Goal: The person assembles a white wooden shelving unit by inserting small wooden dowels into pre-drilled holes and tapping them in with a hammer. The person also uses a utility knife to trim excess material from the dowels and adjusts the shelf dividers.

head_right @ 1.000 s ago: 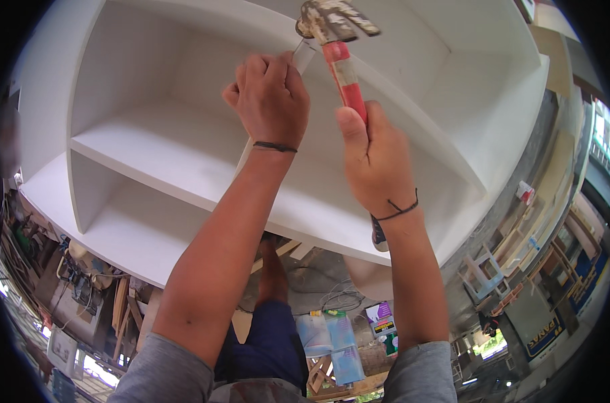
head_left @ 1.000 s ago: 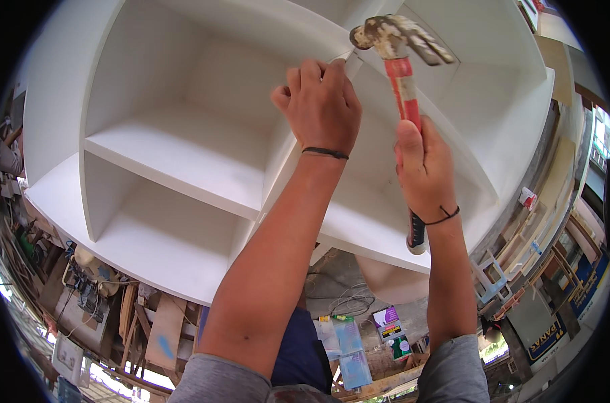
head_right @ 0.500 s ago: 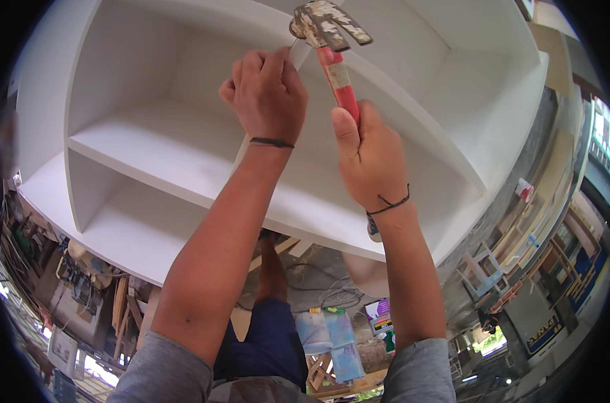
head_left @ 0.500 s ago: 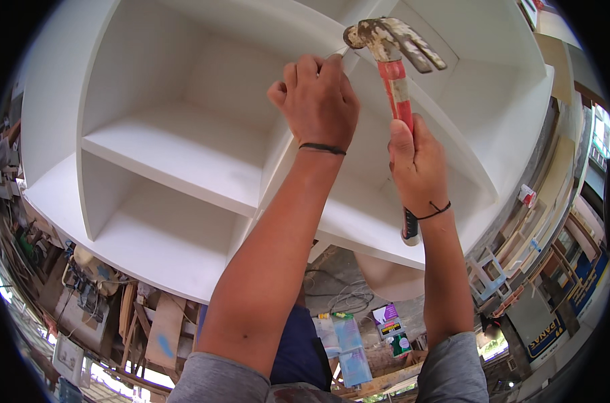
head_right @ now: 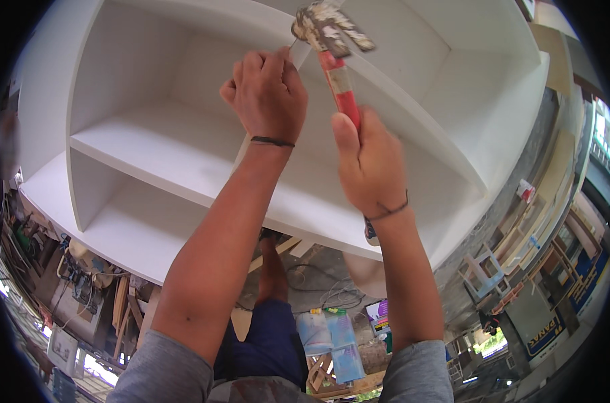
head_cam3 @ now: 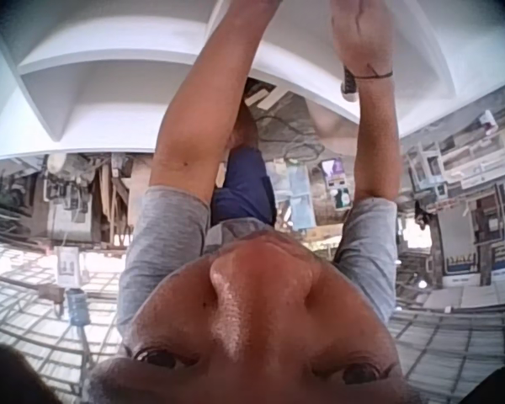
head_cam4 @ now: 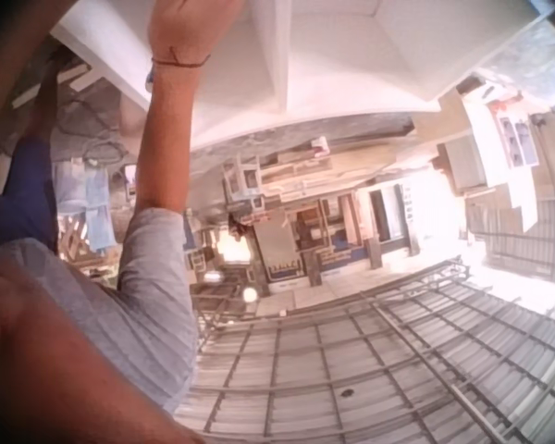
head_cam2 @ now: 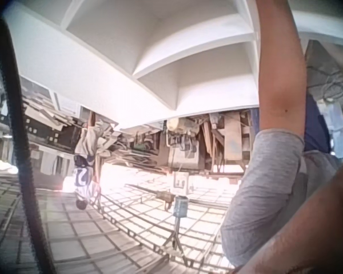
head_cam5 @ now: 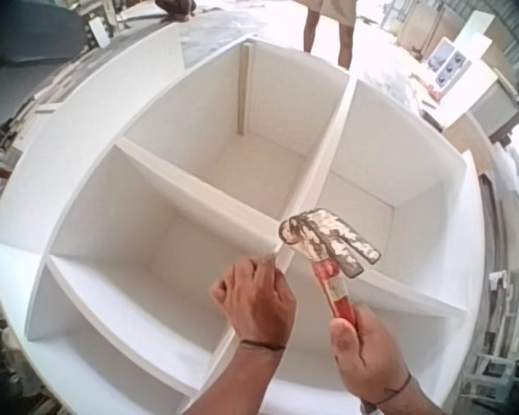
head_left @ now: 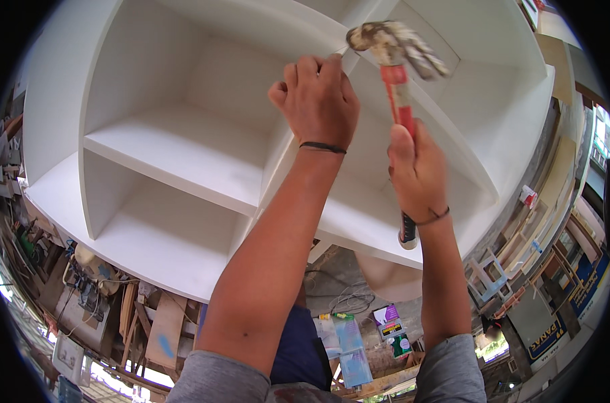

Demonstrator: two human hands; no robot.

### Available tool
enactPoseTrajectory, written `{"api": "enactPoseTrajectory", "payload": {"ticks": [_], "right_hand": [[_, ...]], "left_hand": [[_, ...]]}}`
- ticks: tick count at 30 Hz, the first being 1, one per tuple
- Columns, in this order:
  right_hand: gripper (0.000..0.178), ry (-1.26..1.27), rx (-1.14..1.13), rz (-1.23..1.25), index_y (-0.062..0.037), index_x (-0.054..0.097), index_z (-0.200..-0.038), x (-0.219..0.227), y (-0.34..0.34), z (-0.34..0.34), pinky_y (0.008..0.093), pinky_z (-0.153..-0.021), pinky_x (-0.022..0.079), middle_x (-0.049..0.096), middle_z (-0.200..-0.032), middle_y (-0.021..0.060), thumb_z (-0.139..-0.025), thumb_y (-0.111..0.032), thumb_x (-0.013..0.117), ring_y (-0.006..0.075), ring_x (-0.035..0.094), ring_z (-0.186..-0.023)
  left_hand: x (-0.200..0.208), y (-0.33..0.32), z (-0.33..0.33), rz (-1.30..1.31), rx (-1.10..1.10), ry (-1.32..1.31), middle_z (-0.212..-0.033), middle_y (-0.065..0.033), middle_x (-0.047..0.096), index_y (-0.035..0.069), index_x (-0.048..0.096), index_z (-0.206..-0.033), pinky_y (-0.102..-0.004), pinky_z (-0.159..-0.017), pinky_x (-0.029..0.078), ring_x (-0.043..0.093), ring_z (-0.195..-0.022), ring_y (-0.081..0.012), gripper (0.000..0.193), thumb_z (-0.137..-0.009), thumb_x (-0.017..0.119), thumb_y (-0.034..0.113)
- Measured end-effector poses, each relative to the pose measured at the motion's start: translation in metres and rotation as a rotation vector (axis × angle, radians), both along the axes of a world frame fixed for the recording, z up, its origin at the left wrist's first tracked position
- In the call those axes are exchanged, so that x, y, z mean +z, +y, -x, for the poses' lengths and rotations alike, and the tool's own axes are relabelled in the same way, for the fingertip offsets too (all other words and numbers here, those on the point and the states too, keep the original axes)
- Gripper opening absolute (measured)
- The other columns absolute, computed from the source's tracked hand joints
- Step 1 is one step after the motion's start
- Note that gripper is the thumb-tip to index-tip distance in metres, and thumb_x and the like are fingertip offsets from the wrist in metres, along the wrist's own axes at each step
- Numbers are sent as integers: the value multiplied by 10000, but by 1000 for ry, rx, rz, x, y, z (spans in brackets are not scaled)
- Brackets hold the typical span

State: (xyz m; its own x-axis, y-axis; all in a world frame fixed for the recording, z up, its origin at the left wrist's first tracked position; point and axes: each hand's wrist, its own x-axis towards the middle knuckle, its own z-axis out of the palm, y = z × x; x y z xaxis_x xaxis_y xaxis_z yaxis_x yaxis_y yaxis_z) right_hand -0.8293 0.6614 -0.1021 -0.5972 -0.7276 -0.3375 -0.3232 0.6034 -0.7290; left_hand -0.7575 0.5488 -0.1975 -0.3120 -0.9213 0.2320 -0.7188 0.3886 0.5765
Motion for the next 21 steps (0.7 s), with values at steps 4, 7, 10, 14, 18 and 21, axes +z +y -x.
{"api": "enactPoseTrajectory", "payload": {"ticks": [4,7,10,14,18,21], "right_hand": [[397,-135,-63,-44,-3,539,-920,7,-4,3,366,-539,405,505,-615,147,-1022,-385,496,304,472,-530],[405,-103,-53,-19,-4,533,-912,6,-1,0,376,-536,402,504,-610,153,-1023,-391,491,328,468,-531],[404,-87,-37,-95,-5,527,-906,5,-7,4,387,-534,395,500,-608,157,-1022,-390,493,339,463,-534],[398,-84,-50,-4,-5,524,-904,4,-4,2,393,-533,391,494,-612,163,-1019,-386,502,339,459,-535],[416,-130,-40,-69,-10,522,-893,6,-4,6,368,-534,402,499,-596,130,-1024,-403,491,276,490,-529],[432,-149,-86,66,-19,519,-882,9,3,-3,340,-534,411,497,-580,76,-1031,-422,472,196,511,-538]], "left_hand": [[1,0,0,-15,15,-5,-898,33,560,187,718,-972,-396,-841,309,544,-915,-176,167,-840,641,120],[-1,0,-1,8,15,2,-900,34,562,183,719,-973,-395,-841,308,546,-917,-175,163,-843,640,125],[-2,-1,0,6,15,-7,-900,35,561,180,719,-979,-396,-842,308,547,-922,-175,164,-843,642,130],[0,1,2,5,15,-9,-897,34,559,177,714,-982,-395,-843,310,549,-933,-178,163,-845,640,128],[2,1,2,-39,12,1,-904,31,564,165,708,-961,-397,-856,316,549,-943,-183,141,-854,625,122],[-3,0,0,-22,60,98,-932,18,579,147,691,-969,-401,-877,321,552,-958,-198,131,-873,605,122]]}}
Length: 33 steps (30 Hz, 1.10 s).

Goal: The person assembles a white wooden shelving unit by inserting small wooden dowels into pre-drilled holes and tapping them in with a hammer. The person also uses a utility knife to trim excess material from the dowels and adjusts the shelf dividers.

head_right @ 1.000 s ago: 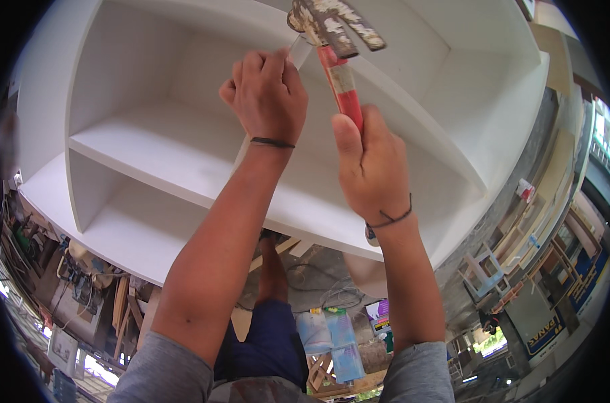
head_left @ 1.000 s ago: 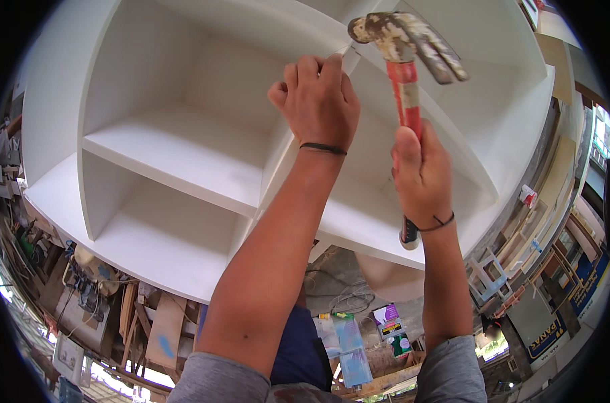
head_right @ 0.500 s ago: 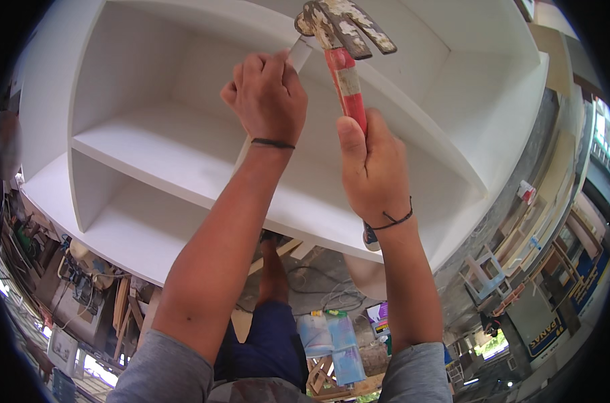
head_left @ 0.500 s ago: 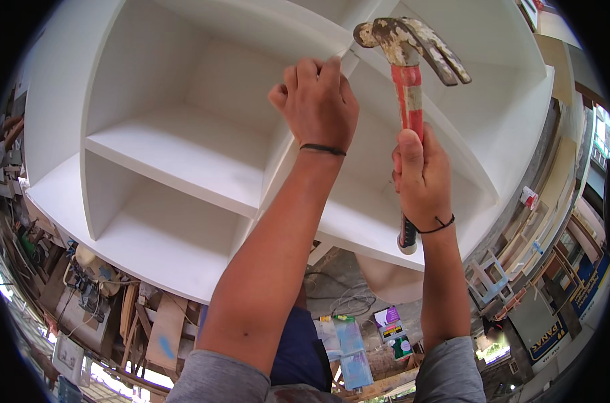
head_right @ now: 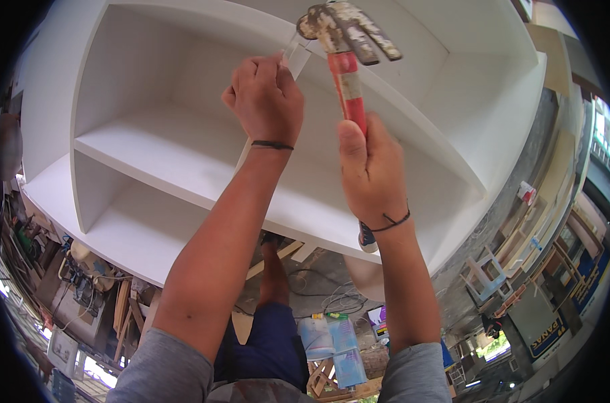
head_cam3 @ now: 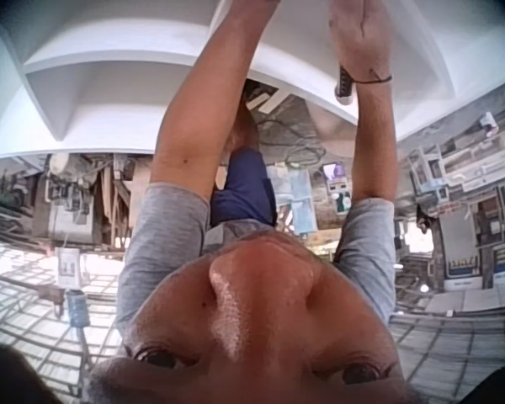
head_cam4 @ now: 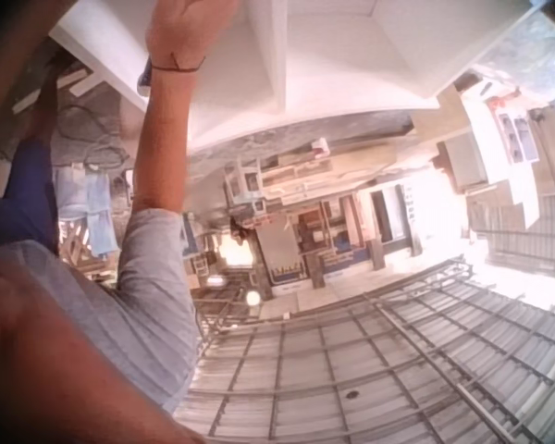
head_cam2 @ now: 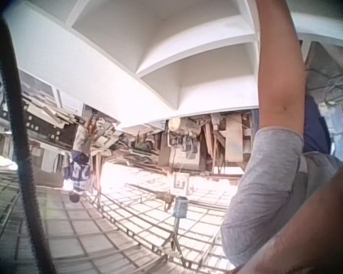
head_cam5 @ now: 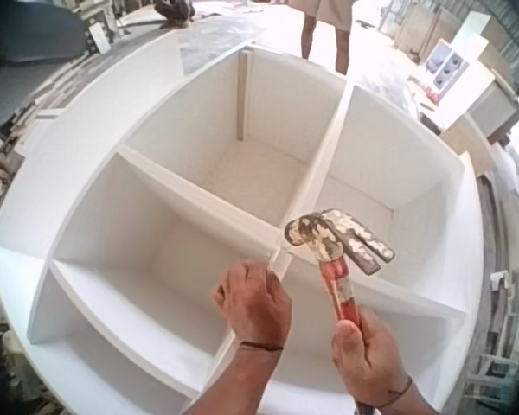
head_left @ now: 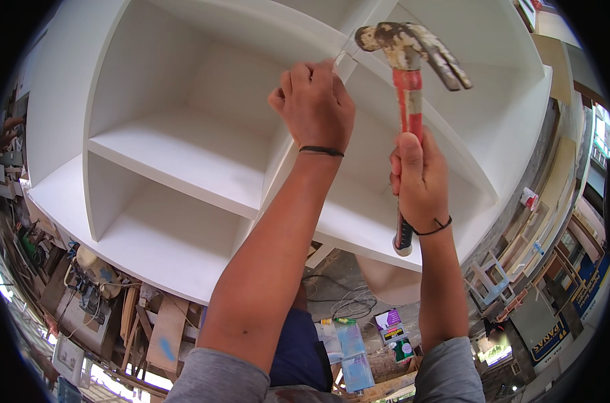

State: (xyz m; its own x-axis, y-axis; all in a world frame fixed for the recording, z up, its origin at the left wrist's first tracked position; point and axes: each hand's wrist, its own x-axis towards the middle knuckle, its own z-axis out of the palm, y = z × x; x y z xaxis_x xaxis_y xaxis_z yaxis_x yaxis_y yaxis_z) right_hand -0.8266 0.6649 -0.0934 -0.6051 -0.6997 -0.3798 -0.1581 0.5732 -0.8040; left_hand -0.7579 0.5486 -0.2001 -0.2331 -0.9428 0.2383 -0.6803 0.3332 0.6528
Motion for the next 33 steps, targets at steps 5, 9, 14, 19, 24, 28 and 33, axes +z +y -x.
{"api": "enactPoseTrajectory", "payload": {"ticks": [5,9,14,19,24,28,33], "right_hand": [[445,-68,-92,-68,-22,524,-890,6,-6,2,337,-533,413,508,-601,57,-1035,-437,452,173,517,-547],[435,108,-42,-104,-10,535,-919,-14,-12,14,393,-543,416,524,-603,113,-1028,-425,466,288,523,-532],[439,221,73,-212,8,545,-933,-3,-31,28,436,-594,421,546,-656,198,-1016,-418,483,394,534,-621],[440,140,242,-284,8,553,-927,13,-23,33,424,-592,422,555,-676,203,-1015,-419,489,380,532,-618],[442,28,62,-141,-4,551,-937,15,-21,27,422,-567,417,554,-663,189,-1012,-436,492,366,507,-575],[434,184,111,-133,-9,528,-927,2,-27,25,423,-554,413,540,-632,179,-1018,-431,481,380,509,-564],[418,239,188,-179,-16,495,-893,-3,-24,24,453,-547,407,533,-609,196,-1020,-414,478,430,510,-569]], "left_hand": [[-1,-3,4,-42,76,66,-999,-34,597,99,597,-1060,-419,-905,331,549,-1011,-247,158,-939,518,164],[0,-6,7,-223,128,42,-1042,-62,593,80,529,-1096,-437,-924,333,544,-1049,-270,179,-981,446,189],[4,-11,11,-346,205,2,-1092,-81,575,78,493,-1111,-445,-948,331,547,-1063,-278,179,-999,417,196],[8,-13,8,-370,200,18,-1107,-91,570,77,482,-1114,-453,-944,343,556,-1055,-289,181,-1008,408,204],[11,-12,10,-373,200,22,-1121,-112,571,66,478,-1135,-452,-933,370,561,-1062,-309,200,-1010,407,204],[10,-11,11,-359,207,23,-1125,-122,571,60,478,-1145,-454,-937,373,558,-1071,-318,208,-1009,405,201],[11,-13,11,-385,202,-2,-1124,-129,570,56,477,-1144,-460,-942,371,554,-1077,-326,209,-1009,401,196]]}}
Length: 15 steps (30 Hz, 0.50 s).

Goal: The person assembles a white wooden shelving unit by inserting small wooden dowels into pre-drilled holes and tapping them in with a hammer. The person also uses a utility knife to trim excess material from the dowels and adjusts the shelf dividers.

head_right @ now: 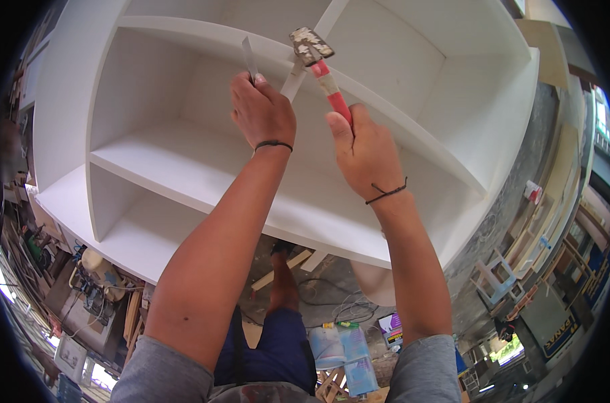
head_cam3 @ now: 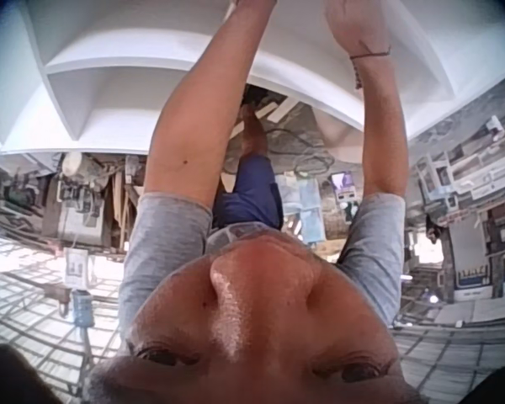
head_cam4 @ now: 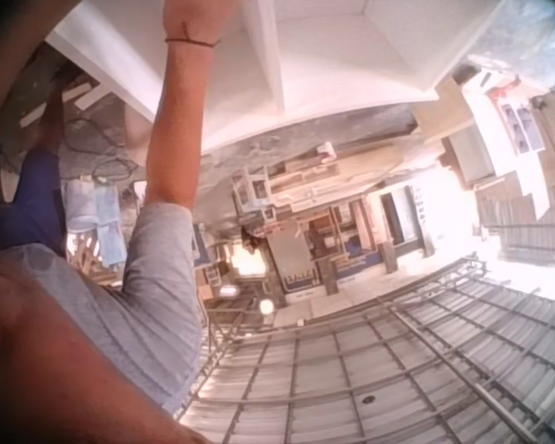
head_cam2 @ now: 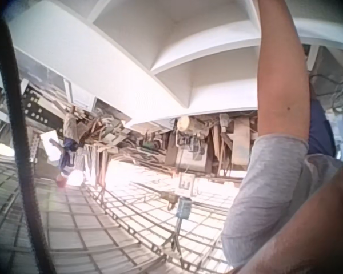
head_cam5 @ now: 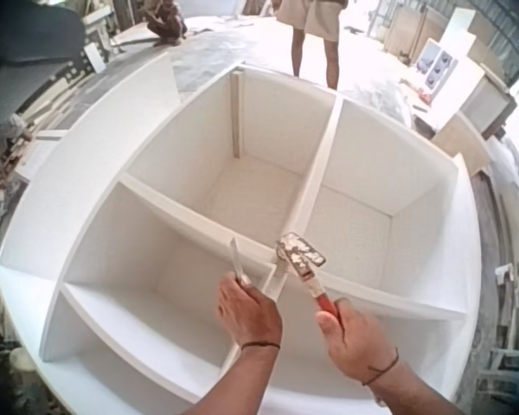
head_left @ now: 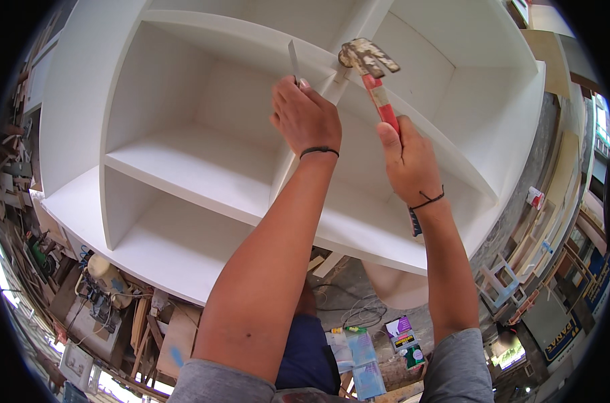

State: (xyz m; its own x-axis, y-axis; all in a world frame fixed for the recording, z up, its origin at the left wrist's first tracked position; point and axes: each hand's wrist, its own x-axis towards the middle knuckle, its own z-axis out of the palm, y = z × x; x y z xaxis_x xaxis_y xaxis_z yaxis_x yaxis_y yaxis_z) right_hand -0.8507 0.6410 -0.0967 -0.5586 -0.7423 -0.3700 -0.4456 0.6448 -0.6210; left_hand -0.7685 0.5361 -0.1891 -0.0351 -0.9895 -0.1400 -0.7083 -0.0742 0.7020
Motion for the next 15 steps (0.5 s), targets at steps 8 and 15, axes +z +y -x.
{"api": "enactPoseTrajectory", "payload": {"ticks": [8,15], "right_hand": [[423,-135,-42,-21,-8,521,-930,-6,0,11,412,-555,411,521,-642,138,-1021,-420,486,318,522,-557],[388,-439,-283,51,-30,574,-962,-2,4,-6,314,-556,438,551,-663,43,-992,-416,551,143,515,-571]], "left_hand": [[2,2,0,8,-2,26,-1135,-138,570,41,482,-1153,-451,-949,372,549,-1083,-335,238,-1011,394,212],[0,0,-3,50,6,60,-1121,-155,580,33,479,-1144,-450,-943,373,556,-1061,-341,242,-1015,384,214]]}}
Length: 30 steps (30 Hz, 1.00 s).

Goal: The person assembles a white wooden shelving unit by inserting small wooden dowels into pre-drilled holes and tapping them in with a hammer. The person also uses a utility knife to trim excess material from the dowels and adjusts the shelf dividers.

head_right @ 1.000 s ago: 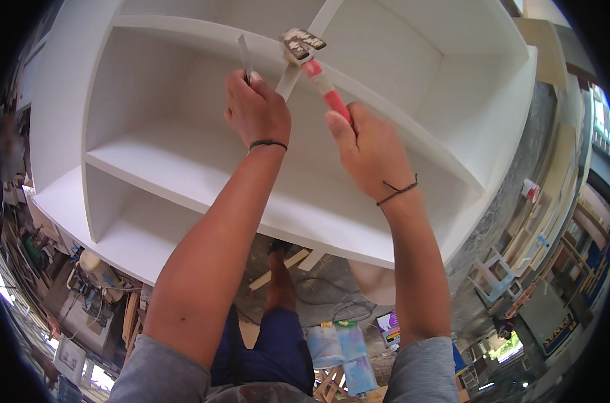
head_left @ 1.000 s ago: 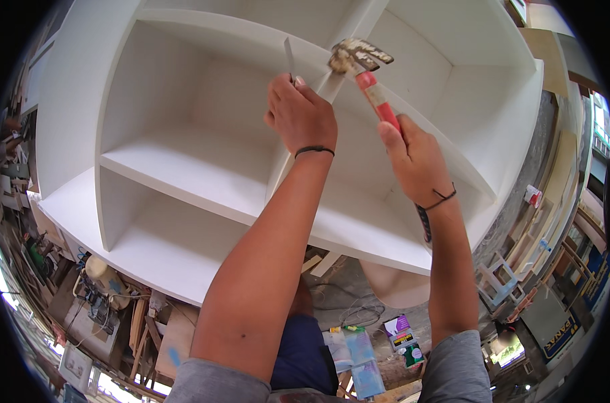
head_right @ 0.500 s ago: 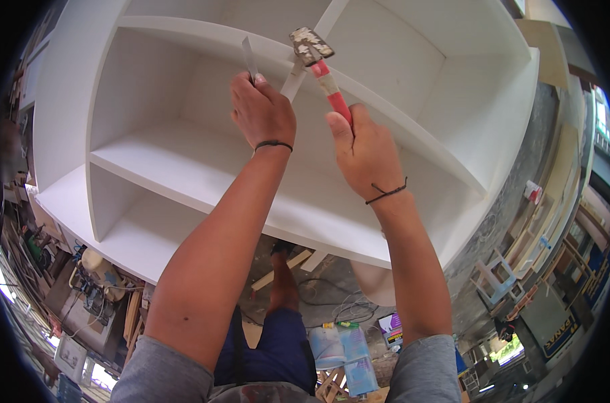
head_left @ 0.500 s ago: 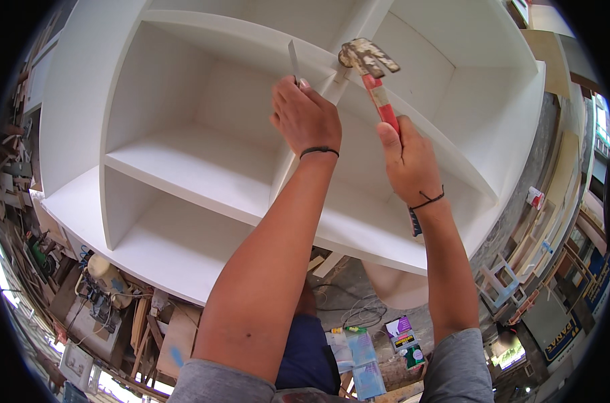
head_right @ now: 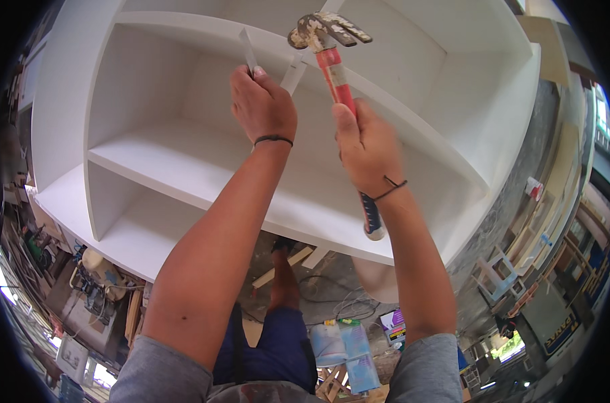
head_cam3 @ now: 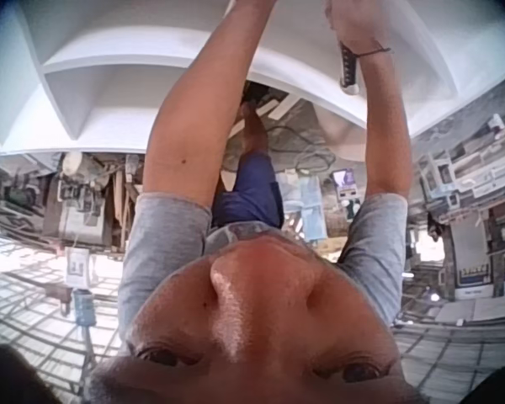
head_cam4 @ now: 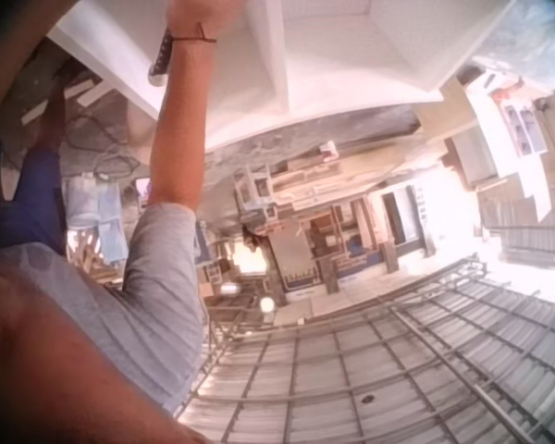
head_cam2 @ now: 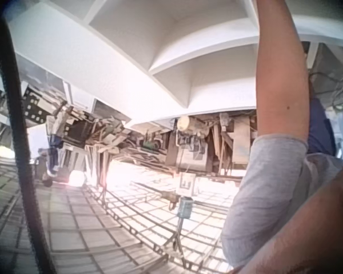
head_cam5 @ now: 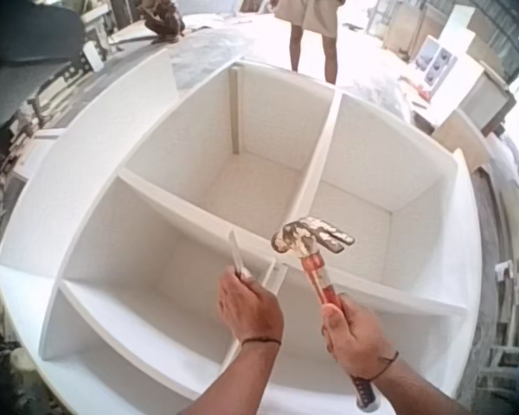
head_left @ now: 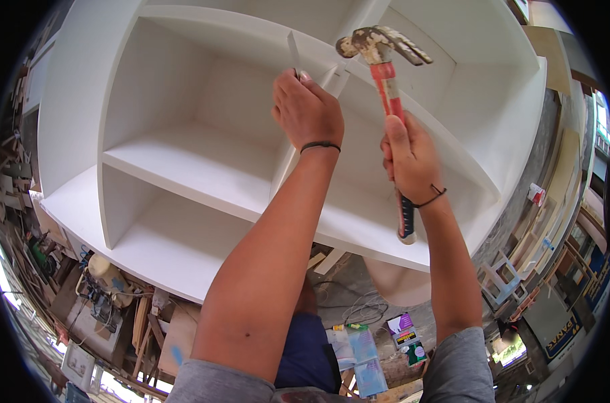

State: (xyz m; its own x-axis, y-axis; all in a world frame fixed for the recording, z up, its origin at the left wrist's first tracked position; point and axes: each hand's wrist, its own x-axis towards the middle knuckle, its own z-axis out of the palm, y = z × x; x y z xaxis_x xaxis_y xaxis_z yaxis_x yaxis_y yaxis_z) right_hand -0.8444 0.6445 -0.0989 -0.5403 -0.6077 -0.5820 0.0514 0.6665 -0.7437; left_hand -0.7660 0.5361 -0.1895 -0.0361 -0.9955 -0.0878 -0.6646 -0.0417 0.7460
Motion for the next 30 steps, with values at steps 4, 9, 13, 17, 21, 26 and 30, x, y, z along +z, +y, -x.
{"api": "enactPoseTrajectory", "payload": {"ticks": [4,9,13,17,21,26,30], "right_hand": [[282,197,55,142,-17,579,-996,-35,-9,4,287,-538,448,584,-724,45,-920,-283,634,120,532,-566],[224,-39,-144,390,6,554,-1030,-45,-60,14,334,-671,491,673,-854,75,-843,-114,582,201,593,-688],[221,121,-34,352,8,539,-1024,-59,-65,11,350,-775,499,712,-910,110,-824,-87,552,229,623,-791],[210,46,1,271,7,540,-1011,-45,-56,12,345,-772,505,708,-886,106,-826,-91,555,227,641,-798],[190,208,-95,310,-10,562,-981,-53,-43,22,341,-721,503,686,-828,95,-842,-131,609,227,643,-749],[209,445,-156,242,-31,609,-983,-54,-17,54,335,-718,511,693,-852,97,-853,-185,665,218,651,-740],[228,557,-163,151,-43,625,-1020,-69,19,88,331,-724,507,693,-862,101,-866,-205,672,211,656,-767]], "left_hand": [[-3,1,1,-37,-11,28,-1070,-178,588,15,472,-1135,-455,-891,407,568,-1015,-364,249,-1019,376,213],[-1,0,2,-58,-8,110,-1044,-208,577,-12,457,-1116,-453,-827,435,564,-959,-380,247,-1023,376,202],[-1,-2,1,-45,-1,119,-1049,-206,567,-15,453,-1120,-454,-830,431,561,-943,-371,247,-1023,378,199],[9,-2,2,-141,12,113,-1079,-210,561,-15,456,-1127,-466,-818,435,561,-954,-384,249,-1025,377,198],[10,0,4,-166,3,116,-1075,-205,560,-15,453,-1133,-458,-805,440,565,-946,-370,258,-1030,370,207],[8,0,4,-135,-27,89,-1027,-166,563,5,451,-1120,-438,-796,442,563,-906,-320,263,-1032,366,237],[6,2,5,-82,-25,41,-1000,-146,563,20,449,-1106,-430,-791,442,556,-880,-294,258,-1033,361,250]]}}
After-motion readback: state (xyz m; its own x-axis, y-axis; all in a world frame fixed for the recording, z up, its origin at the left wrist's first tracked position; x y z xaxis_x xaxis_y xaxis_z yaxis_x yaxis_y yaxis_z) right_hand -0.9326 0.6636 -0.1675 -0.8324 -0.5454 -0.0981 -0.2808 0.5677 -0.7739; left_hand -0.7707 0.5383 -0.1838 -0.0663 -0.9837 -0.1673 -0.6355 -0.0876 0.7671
